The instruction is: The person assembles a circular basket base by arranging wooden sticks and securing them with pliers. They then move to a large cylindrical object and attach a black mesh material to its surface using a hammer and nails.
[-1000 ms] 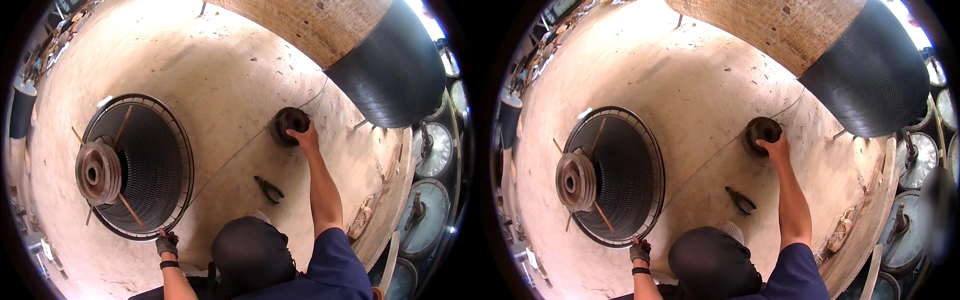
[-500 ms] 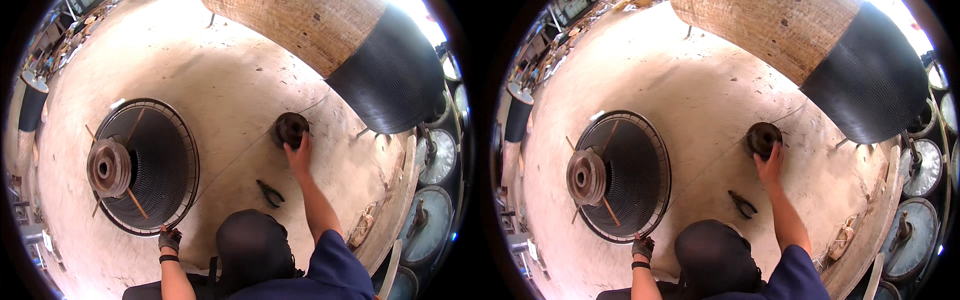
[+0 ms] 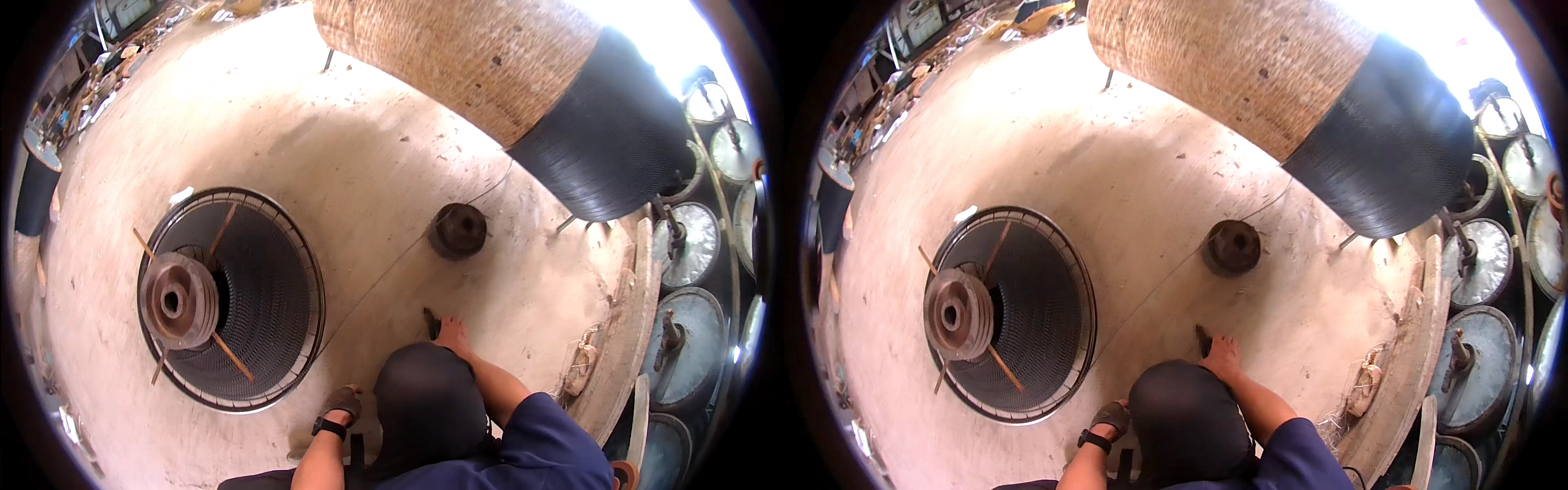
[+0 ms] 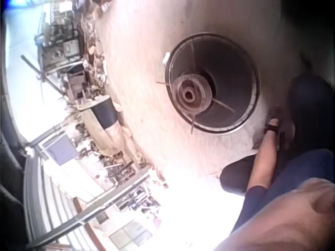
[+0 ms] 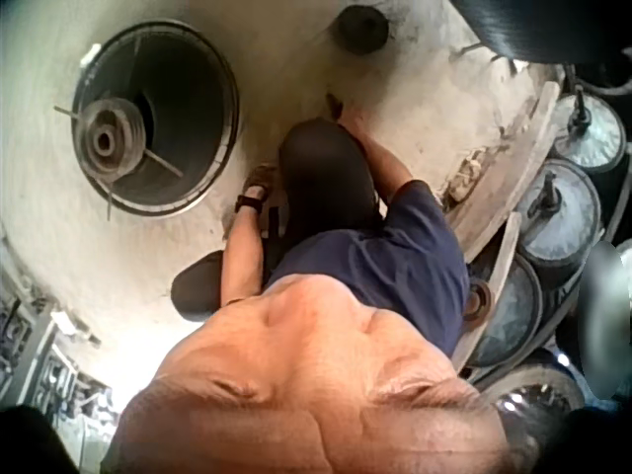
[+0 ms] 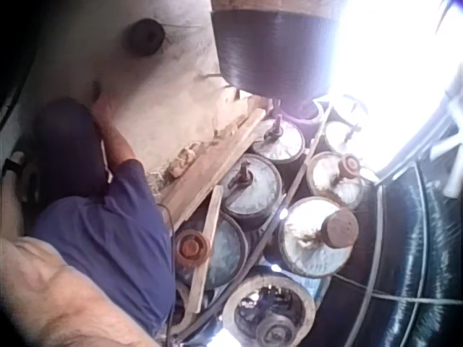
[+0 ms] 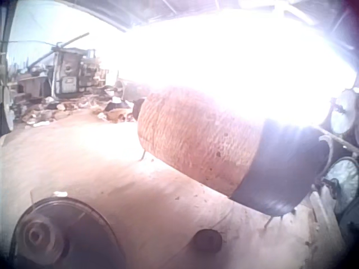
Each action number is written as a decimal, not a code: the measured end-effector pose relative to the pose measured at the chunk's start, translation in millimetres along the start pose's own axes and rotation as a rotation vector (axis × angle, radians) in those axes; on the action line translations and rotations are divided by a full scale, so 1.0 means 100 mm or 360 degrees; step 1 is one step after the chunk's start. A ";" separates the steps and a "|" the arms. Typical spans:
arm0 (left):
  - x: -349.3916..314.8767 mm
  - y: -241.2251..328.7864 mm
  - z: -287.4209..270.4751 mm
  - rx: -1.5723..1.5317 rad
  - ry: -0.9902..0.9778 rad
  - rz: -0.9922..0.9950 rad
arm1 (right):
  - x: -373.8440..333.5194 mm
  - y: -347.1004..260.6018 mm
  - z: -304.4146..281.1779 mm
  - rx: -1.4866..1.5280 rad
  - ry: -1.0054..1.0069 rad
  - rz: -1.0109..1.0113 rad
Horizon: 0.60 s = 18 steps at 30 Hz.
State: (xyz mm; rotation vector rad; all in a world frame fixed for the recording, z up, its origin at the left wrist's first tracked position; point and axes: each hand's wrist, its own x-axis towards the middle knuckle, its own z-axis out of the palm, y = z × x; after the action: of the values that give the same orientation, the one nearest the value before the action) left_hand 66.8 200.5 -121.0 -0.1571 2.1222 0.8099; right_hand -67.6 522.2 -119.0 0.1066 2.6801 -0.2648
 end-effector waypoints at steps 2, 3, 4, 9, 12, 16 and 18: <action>-0.05 0.27 -0.11 -0.0232 -0.0131 -0.0047 | -0.06 0.23 0.05 0.0139 -0.0032 0.0199; -0.14 0.39 -0.21 -0.0348 -0.0205 -0.0082 | -0.16 0.32 -0.02 0.0213 -0.0054 0.0293; -0.25 0.48 -0.33 -0.0135 -0.0299 -0.0041 | -0.31 0.36 -0.15 0.0120 -0.0072 0.0276; -0.89 0.59 -0.53 0.0441 -0.0487 0.0116 | -1.15 0.14 -1.53 -0.0205 -0.0216 0.0153; -1.52 0.49 -0.88 0.0469 -0.0479 0.0343 | -1.33 0.01 -2.08 -0.0102 -0.0312 0.0311; -2.32 0.72 -1.83 0.0515 -0.0650 0.0199 | -1.07 -0.61 -2.67 0.0370 -0.0568 0.0417; -2.81 1.05 -2.36 0.0173 -0.0424 -0.0050 | -0.96 -1.13 -2.78 0.0480 -0.0581 0.0276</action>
State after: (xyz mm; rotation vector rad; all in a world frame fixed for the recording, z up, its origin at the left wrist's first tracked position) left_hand 49.5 94.7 245.7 -0.0229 1.9016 0.6561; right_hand -111.7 465.0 187.8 0.3460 2.2384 -0.5727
